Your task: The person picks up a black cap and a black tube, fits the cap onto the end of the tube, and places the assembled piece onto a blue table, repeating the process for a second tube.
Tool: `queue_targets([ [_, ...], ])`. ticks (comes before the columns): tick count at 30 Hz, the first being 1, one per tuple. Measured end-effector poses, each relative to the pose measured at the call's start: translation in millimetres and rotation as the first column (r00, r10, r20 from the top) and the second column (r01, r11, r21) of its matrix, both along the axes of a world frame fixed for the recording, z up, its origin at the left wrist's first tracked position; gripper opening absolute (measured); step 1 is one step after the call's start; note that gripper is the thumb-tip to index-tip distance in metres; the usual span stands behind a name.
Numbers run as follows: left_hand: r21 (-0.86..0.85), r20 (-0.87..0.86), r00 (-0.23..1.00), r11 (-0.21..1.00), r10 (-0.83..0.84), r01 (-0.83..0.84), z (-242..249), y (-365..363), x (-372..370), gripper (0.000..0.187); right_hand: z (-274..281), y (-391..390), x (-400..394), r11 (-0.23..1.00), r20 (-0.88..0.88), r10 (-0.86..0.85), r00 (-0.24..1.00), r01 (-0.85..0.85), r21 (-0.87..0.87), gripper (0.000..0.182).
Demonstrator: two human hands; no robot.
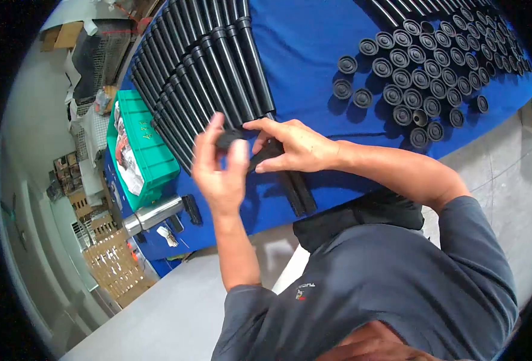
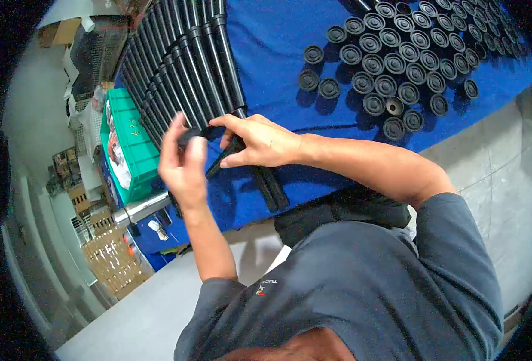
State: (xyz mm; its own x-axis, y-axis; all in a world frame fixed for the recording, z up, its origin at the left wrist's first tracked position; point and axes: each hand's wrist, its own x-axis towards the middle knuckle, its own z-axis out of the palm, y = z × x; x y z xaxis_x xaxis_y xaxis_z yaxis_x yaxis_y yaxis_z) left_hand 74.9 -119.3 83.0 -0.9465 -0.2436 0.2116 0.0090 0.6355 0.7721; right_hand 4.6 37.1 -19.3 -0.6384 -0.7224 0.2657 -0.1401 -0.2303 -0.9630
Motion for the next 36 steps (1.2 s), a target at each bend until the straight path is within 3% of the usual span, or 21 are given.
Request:
queue_targets([
  [2, -0.082, -0.101, 0.994, 0.996, -0.043, 0.035, 13, -12, -25, 0.035, -1, 1, 0, 1.000, -0.024, 0.023, 0.999, -0.022, 0.022, 0.061],
  [6, -0.055, 0.090, 0.961, 0.962, -0.262, 0.267, 8, 4, -88, 0.039, -11, -4, 1, 1.000, -0.138, 0.013, 0.990, -0.017, -0.026, 0.047],
  [11, -0.253, 0.343, 0.732, 0.692, -0.589, 0.676, -39, 29, -152, 0.038, -13, -3, 0, 0.999, -0.141, 0.044, 0.989, -0.045, 0.001, 0.045],
  [14, -0.351, 0.449, 0.650, 0.548, -0.613, 0.759, -57, 43, -169, 0.041, -8, -1, -1, 0.999, -0.136, 0.031, 0.990, -0.036, -0.031, 0.042],
  [16, -0.347, 0.515, 0.627, 0.527, -0.585, 0.776, -59, 47, -172, 0.052, -7, -1, -1, 0.999, -0.116, 0.033, 0.993, -0.038, -0.036, 0.043],
  [19, -0.362, 0.479, 0.659, 0.553, -0.580, 0.750, -38, 46, -163, 0.065, -10, 0, -1, 0.999, -0.136, 0.020, 0.991, -0.025, -0.042, 0.044],
  [20, -0.385, 0.388, 0.717, 0.604, -0.580, 0.697, -25, 42, -156, 0.065, -11, 0, -2, 0.999, -0.145, 0.010, 0.989, -0.018, -0.051, 0.044],
  [24, -0.084, 0.023, 0.943, 0.939, -0.333, 0.334, 12, 15, -99, 0.030, -11, -1, -2, 0.998, -0.130, -0.006, 0.991, -0.002, -0.062, 0.045],
  [27, -0.011, -0.150, 0.978, 0.989, -0.145, 0.145, 5, -15, -26, 0.011, -16, -4, -3, 0.996, -0.121, -0.019, 0.992, 0.009, -0.085, 0.045],
  [28, 0.011, -0.144, 0.986, 0.996, -0.090, 0.092, -6, -22, -3, 0.011, -18, -6, -2, 0.995, -0.122, -0.030, 0.992, 0.018, -0.097, 0.045],
  [30, 0.019, -0.042, 0.995, 0.995, -0.096, 0.097, -33, -41, 38, 0.034, -16, -5, -2, 0.997, -0.112, -0.031, 0.993, 0.023, -0.070, 0.044],
  [32, -0.259, 0.089, 0.994, 0.962, -0.070, 0.091, -51, -42, 60, 0.052, -14, -4, -3, 1.000, -0.116, -0.007, 0.993, 0.006, -0.009, 0.045],
  [34, -0.397, 0.147, 0.989, 0.917, 0.021, 0.039, -61, -27, 66, 0.052, -13, -4, -1, 1.000, -0.101, -0.012, 0.995, 0.010, -0.021, 0.046],
  [36, -0.393, 0.143, 0.988, 0.920, 0.062, -0.001, -76, -26, 64, 0.048, -17, -7, -3, 0.997, -0.136, -0.049, 0.990, 0.040, -0.067, 0.047],
])
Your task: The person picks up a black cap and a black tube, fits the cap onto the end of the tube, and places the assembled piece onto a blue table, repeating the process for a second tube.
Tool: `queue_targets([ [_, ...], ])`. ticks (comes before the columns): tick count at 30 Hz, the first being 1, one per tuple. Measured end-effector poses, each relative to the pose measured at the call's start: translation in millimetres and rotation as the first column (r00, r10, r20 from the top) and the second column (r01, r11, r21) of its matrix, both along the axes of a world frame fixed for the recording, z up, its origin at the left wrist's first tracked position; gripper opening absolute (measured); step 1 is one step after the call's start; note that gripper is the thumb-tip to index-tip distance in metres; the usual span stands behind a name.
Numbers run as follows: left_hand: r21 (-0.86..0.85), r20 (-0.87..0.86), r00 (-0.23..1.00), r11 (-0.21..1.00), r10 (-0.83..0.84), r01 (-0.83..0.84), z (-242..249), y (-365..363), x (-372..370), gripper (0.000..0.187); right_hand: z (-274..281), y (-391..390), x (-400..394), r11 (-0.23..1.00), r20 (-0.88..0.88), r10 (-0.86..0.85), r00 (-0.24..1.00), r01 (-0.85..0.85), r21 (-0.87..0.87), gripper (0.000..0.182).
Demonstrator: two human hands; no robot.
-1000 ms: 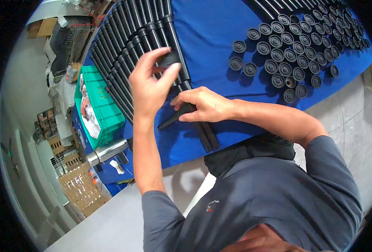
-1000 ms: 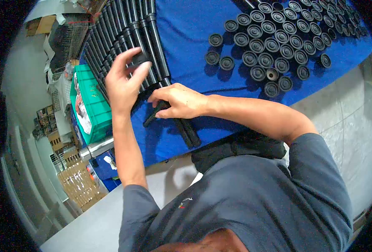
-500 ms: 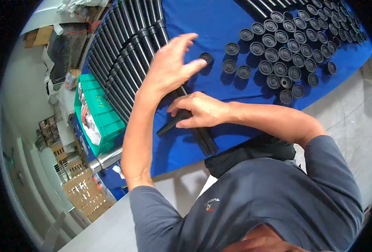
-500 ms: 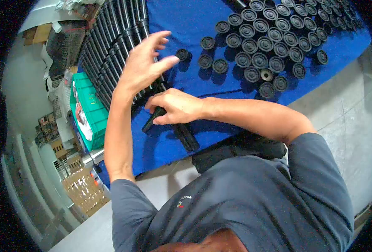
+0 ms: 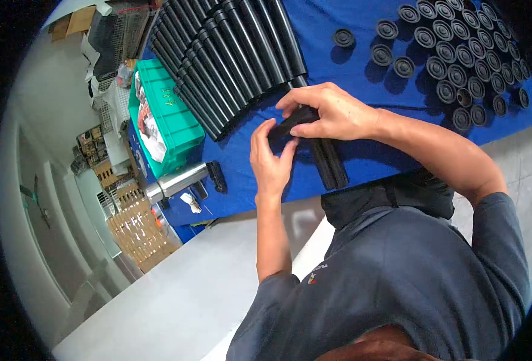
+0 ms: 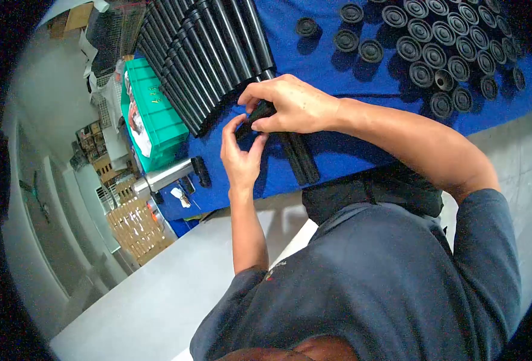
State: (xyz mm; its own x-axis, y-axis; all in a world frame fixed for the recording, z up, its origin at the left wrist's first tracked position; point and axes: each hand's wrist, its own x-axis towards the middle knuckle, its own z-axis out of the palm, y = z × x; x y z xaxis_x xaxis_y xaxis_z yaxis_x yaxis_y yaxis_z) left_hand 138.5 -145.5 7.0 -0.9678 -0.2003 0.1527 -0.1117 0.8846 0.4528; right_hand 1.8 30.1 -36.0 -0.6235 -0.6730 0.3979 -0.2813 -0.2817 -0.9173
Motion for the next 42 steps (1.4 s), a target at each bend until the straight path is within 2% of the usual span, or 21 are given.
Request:
queue_targets([
  [1, 0.002, -0.001, 1.000, 1.000, 0.015, -0.015, -5, -2, -1, 0.046, 1, 2, -1, 1.000, 0.011, 0.018, 1.000, -0.019, 0.013, 0.050],
  [4, 0.185, 0.043, 0.987, 0.970, 0.152, -0.158, -7, -6, -5, 0.038, 3, 2, -3, 0.992, 0.093, 0.110, 0.990, -0.103, -0.071, 0.051],
  [5, 0.226, 0.085, 0.985, 0.959, 0.152, -0.168, -1, -7, -5, 0.036, 5, 4, -5, 0.977, 0.186, 0.211, 0.959, -0.201, -0.073, 0.050],
  [7, 0.468, 0.197, 0.975, 0.864, 0.103, -0.186, 6, -17, 8, 0.038, 12, 9, -8, 0.912, 0.367, 0.409, 0.835, -0.393, -0.120, 0.048],
  [9, 0.638, 0.289, 0.956, 0.733, 0.057, -0.236, 17, -19, 23, 0.041, 16, 10, -8, 0.887, 0.229, 0.462, 0.857, -0.445, -0.124, 0.047],
  [10, 0.671, 0.294, 0.956, 0.708, 0.016, -0.219, 18, -22, 30, 0.041, 19, 12, -8, 0.874, 0.162, 0.485, 0.859, -0.471, -0.122, 0.046],
  [12, 0.738, 0.302, 0.951, 0.648, -0.069, -0.187, 17, -30, 46, 0.042, 27, 15, -9, 0.850, 0.179, 0.526, 0.831, -0.518, -0.095, 0.044],
  [13, 0.792, 0.304, 0.947, 0.580, -0.101, -0.192, 16, -30, 51, 0.044, 26, 14, -8, 0.842, 0.172, 0.538, 0.825, -0.534, -0.074, 0.044],
  [14, 0.798, 0.324, 0.942, 0.560, -0.091, -0.221, 16, -27, 57, 0.046, 24, 14, -7, 0.834, 0.166, 0.549, 0.819, -0.549, -0.052, 0.044],
  [17, 0.828, 0.351, 0.930, 0.501, -0.109, -0.253, 17, -16, 59, 0.060, 17, 11, -1, 0.790, 0.277, 0.609, 0.743, -0.599, -0.128, 0.042],
  [20, 0.897, 0.382, 0.897, 0.324, -0.223, -0.301, 12, -21, 68, 0.053, 18, 13, -2, 0.765, 0.332, 0.631, 0.702, -0.633, -0.115, 0.040],
  [23, 0.892, 0.391, 0.901, 0.320, -0.186, -0.321, 13, -17, 69, 0.058, 14, 11, 0, 0.742, 0.359, 0.660, 0.660, -0.647, -0.176, 0.037],
  [26, 0.913, 0.353, 0.917, 0.285, -0.187, -0.293, 13, -16, 67, 0.058, 23, 16, -5, 0.732, 0.343, 0.666, 0.662, -0.668, -0.133, 0.036],
  [29, 0.924, 0.349, 0.915, 0.240, -0.202, -0.299, 14, -16, 66, 0.057, 14, 10, 1, 0.689, 0.395, 0.719, 0.571, -0.659, -0.302, 0.034],
  [32, 0.923, 0.352, 0.915, 0.233, -0.196, -0.306, 14, -16, 67, 0.057, 10, 8, 0, 0.716, 0.358, 0.696, 0.622, -0.638, -0.284, 0.032],
  [35, 0.899, 0.386, 0.912, 0.280, -0.139, -0.338, 20, -15, 67, 0.056, 16, 12, -2, 0.706, 0.388, 0.699, 0.601, -0.667, -0.240, 0.030],
  [38, 0.761, 0.335, 0.940, 0.571, 0.060, -0.308, 38, 2, 59, 0.044, 31, 20, -11, 0.825, 0.330, 0.504, 0.798, -0.558, 0.088, 0.031],
  [39, 0.609, 0.212, 0.970, 0.760, 0.121, -0.228, 40, 5, 54, 0.037, 25, 17, -9, 0.884, 0.344, 0.419, 0.840, -0.465, 0.059, 0.033],
  [40, 0.408, 0.071, 0.985, 0.897, 0.158, -0.173, 42, 7, 52, 0.031, 27, 18, -7, 0.897, 0.464, 0.383, 0.799, -0.442, 0.021, 0.032],
  [42, 0.017, -0.320, 0.942, 0.995, 0.102, -0.102, 53, 11, 48, 0.022, 22, 15, -5, 0.932, 0.518, 0.329, 0.790, -0.359, -0.045, 0.031],
])
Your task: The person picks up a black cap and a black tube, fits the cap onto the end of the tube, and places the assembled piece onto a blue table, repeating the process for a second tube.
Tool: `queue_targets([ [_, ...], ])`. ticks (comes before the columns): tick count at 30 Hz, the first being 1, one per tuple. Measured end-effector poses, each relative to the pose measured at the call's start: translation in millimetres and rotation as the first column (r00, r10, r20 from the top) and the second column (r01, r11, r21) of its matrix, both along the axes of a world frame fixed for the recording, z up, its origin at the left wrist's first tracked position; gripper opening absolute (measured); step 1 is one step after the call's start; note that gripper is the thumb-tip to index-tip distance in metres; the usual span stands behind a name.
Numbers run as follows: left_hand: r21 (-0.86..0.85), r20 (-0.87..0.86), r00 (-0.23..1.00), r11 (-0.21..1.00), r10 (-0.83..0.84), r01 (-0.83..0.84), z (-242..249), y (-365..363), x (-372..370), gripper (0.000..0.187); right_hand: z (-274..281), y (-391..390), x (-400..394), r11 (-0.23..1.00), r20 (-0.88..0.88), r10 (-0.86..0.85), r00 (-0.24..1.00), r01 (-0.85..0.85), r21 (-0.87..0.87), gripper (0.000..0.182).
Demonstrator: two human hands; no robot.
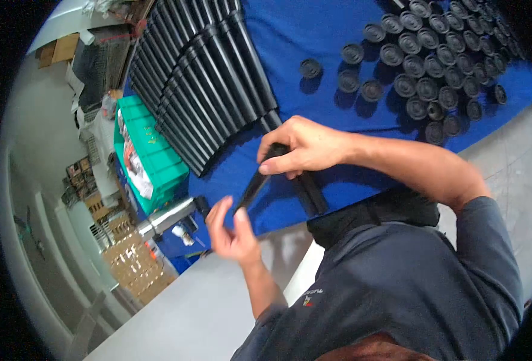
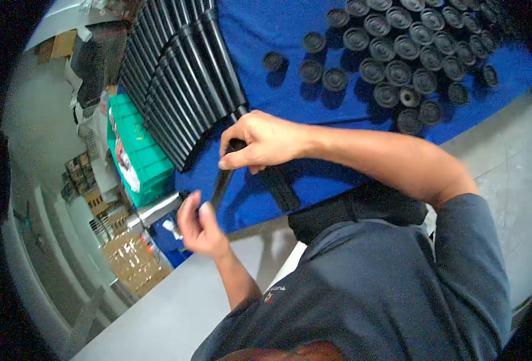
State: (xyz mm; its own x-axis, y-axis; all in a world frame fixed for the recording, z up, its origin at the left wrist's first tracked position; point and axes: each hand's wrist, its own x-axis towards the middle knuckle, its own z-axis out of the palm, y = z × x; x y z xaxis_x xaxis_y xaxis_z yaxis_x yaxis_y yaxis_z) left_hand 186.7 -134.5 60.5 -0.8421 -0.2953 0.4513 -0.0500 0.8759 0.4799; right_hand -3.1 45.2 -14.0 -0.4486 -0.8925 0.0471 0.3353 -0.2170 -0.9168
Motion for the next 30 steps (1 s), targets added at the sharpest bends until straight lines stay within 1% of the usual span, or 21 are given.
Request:
queue_targets([
  [2, 0.112, -0.141, 0.973, 0.973, -0.183, 0.199, 10, 5, 4, 0.017, -1, -1, -1, 0.998, 0.054, -0.058, 0.997, 0.059, -0.023, 0.031],
  [3, 0.113, -0.067, 0.963, 0.957, -0.262, 0.268, 14, 9, 0, 0.013, -2, -3, -1, 0.995, 0.074, -0.088, 0.993, 0.091, -0.042, 0.032],
  [4, 0.303, 0.084, 0.973, 0.935, -0.217, 0.183, 11, 11, 3, 0.023, -3, -4, -2, 0.991, 0.093, -0.115, 0.989, 0.121, -0.063, 0.033],
  [5, 0.572, 0.190, 0.957, 0.817, -0.220, 0.074, 5, 6, 2, 0.032, -3, -3, -3, 0.994, 0.166, -0.058, 0.984, 0.072, -0.079, 0.033],
  [6, 0.774, 0.290, 0.922, 0.629, -0.256, -0.069, 0, 4, -2, 0.040, -8, -6, -2, 0.991, 0.122, -0.045, 0.991, 0.060, -0.122, 0.032],
  [7, 0.904, 0.235, 0.933, 0.414, -0.273, -0.107, -5, 3, -11, 0.058, -12, -9, -1, 0.985, 0.077, -0.037, 0.996, 0.049, -0.166, 0.031],
  [10, 0.977, 0.045, 0.997, 0.206, 0.062, -0.057, -4, 22, -31, 0.060, -19, -15, 4, 0.967, -0.051, 0.008, 0.999, -0.021, -0.255, 0.031],
  [12, 0.975, -0.025, 1.000, 0.220, 0.005, 0.024, 2, 19, -32, 0.058, -13, -10, 9, 0.957, -0.093, 0.123, 0.988, -0.143, -0.252, 0.033],
  [13, 0.972, -0.046, 0.999, 0.231, -0.024, 0.050, 3, 15, -32, 0.057, -4, -4, 7, 0.963, -0.159, 0.160, 0.974, -0.189, -0.191, 0.030],
  [14, 0.967, -0.062, 0.997, 0.245, -0.049, 0.072, 5, 10, -32, 0.057, -3, -3, 8, 0.948, -0.128, 0.221, 0.967, -0.244, -0.206, 0.029],
  [16, 0.975, -0.004, 0.995, 0.222, -0.103, 0.027, 15, 10, -34, 0.063, -3, -4, 7, 0.901, -0.068, 0.347, 0.935, -0.353, -0.250, 0.028],
  [17, 0.969, 0.043, 0.987, 0.248, -0.157, -0.003, 16, 11, -33, 0.063, 0, -1, 3, 0.924, 0.038, 0.378, 0.925, -0.375, -0.077, 0.028],
  [18, 0.960, 0.095, 0.973, 0.277, -0.210, -0.034, 18, 10, -31, 0.062, 3, 0, 0, 0.935, 0.072, 0.354, 0.932, -0.352, -0.039, 0.032],
  [20, 0.960, 0.209, 0.901, 0.253, -0.380, -0.116, 17, 1, -24, 0.058, -1, -2, -2, 0.968, 0.003, 0.246, 0.969, -0.245, -0.049, 0.037],
  [21, 0.950, 0.260, 0.859, 0.276, -0.442, -0.145, 14, -2, -22, 0.057, 0, -1, -4, 0.968, -0.022, 0.243, 0.970, -0.244, -0.053, 0.047],
  [22, 0.939, 0.308, 0.806, 0.298, -0.505, -0.172, 11, -4, -20, 0.055, 0, -1, -3, 0.958, -0.016, 0.268, 0.963, -0.268, -0.100, 0.049],
  [24, 0.929, 0.349, 0.771, 0.307, -0.532, -0.208, 1, -9, -13, 0.051, -2, 0, 0, 0.934, -0.001, 0.308, 0.951, -0.303, -0.192, 0.053],
  [25, 0.931, 0.346, 0.776, 0.292, -0.527, -0.217, -4, -13, -9, 0.046, -4, -1, -1, 0.902, 0.000, 0.393, 0.920, -0.385, -0.197, 0.055],
  [28, 0.938, 0.340, 0.741, 0.261, -0.580, -0.226, -11, -25, -3, 0.043, 0, -2, 0, 0.863, -0.005, 0.460, 0.888, -0.448, -0.232, 0.048],
  [29, 0.941, 0.338, 0.737, 0.239, -0.585, -0.241, -14, -28, 2, 0.045, 5, 3, -2, 0.873, -0.023, 0.455, 0.890, -0.452, -0.184, 0.045],
  [30, 0.943, 0.331, 0.731, 0.231, -0.597, -0.238, -14, -30, 4, 0.047, 5, 3, -2, 0.866, -0.031, 0.465, 0.885, -0.462, -0.191, 0.045],
])
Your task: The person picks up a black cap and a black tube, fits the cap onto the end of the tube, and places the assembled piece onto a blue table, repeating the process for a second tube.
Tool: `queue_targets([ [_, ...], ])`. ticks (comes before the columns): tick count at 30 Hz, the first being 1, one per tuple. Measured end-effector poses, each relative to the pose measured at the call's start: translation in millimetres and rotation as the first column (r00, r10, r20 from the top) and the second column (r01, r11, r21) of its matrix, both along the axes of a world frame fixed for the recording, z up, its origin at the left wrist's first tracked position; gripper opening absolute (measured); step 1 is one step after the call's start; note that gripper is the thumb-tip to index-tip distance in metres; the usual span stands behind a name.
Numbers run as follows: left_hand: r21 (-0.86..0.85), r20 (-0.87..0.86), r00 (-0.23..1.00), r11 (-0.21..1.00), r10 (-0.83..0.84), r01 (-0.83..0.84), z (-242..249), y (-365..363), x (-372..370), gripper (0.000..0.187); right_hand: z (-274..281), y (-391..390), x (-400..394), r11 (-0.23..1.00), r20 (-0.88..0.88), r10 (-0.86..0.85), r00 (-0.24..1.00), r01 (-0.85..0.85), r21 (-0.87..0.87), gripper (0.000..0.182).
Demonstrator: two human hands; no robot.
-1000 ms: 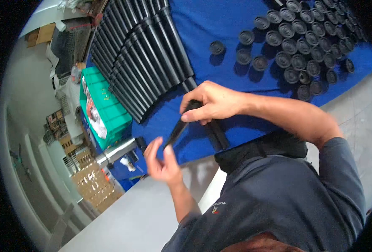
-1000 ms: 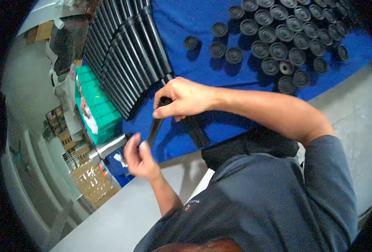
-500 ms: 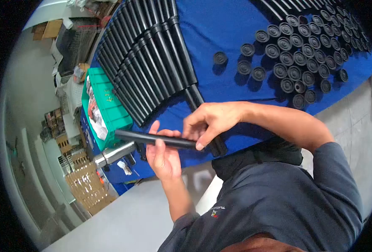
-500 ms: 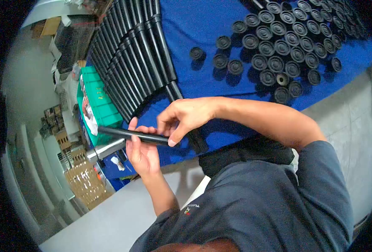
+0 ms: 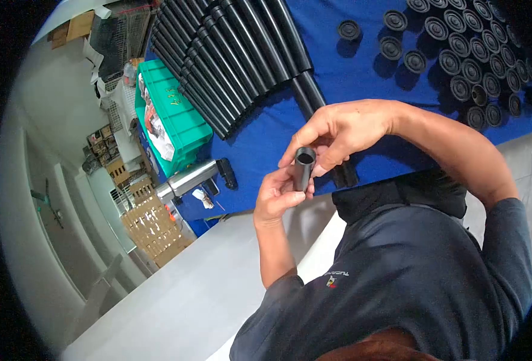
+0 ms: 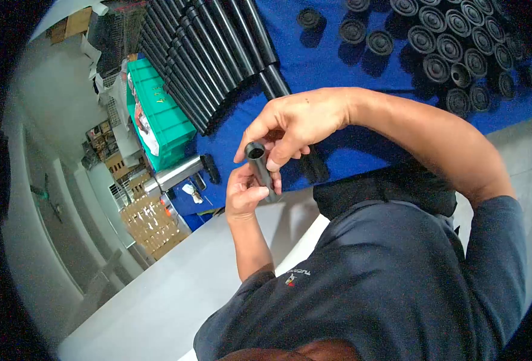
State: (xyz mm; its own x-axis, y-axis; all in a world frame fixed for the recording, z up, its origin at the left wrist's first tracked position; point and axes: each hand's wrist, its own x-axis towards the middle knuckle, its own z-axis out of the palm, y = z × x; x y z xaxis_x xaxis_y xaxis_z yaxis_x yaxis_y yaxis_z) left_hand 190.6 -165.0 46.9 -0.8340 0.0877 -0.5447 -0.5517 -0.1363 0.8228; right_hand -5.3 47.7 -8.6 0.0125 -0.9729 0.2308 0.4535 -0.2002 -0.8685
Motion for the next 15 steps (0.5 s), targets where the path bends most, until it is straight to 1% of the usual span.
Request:
queue_targets([
  [2, 0.031, -0.001, 1.000, 0.999, -0.017, 0.017, -1, -1, 3, 0.050, -2, -2, 1, 1.000, -0.007, 0.026, 1.000, -0.026, -0.013, 0.046],
  [5, 0.099, -0.028, 0.999, 0.994, -0.035, 0.038, -4, -2, 2, 0.054, -6, -3, 1, 0.997, -0.051, 0.037, 0.998, -0.040, -0.067, 0.041],
  [8, 0.150, -0.026, 0.997, 0.986, -0.066, 0.069, -9, -5, 3, 0.057, -10, -6, 4, 0.995, 0.016, 0.076, 0.997, -0.075, -0.061, 0.036],
  [12, 0.187, -0.084, 0.991, 0.975, -0.102, 0.116, -15, -3, 4, 0.059, -16, -9, 9, 0.990, 0.098, 0.114, 0.989, -0.105, -0.090, 0.035],
  [14, 0.180, -0.087, 0.990, 0.976, -0.108, 0.122, -10, 3, 2, 0.060, -16, -8, 9, 0.988, 0.100, 0.148, 0.984, -0.142, -0.067, 0.037],
  [15, 0.186, -0.097, 0.988, 0.973, -0.117, 0.134, -11, 3, 4, 0.059, -14, -7, 7, 0.986, 0.058, 0.161, 0.985, -0.158, -0.050, 0.038],
])
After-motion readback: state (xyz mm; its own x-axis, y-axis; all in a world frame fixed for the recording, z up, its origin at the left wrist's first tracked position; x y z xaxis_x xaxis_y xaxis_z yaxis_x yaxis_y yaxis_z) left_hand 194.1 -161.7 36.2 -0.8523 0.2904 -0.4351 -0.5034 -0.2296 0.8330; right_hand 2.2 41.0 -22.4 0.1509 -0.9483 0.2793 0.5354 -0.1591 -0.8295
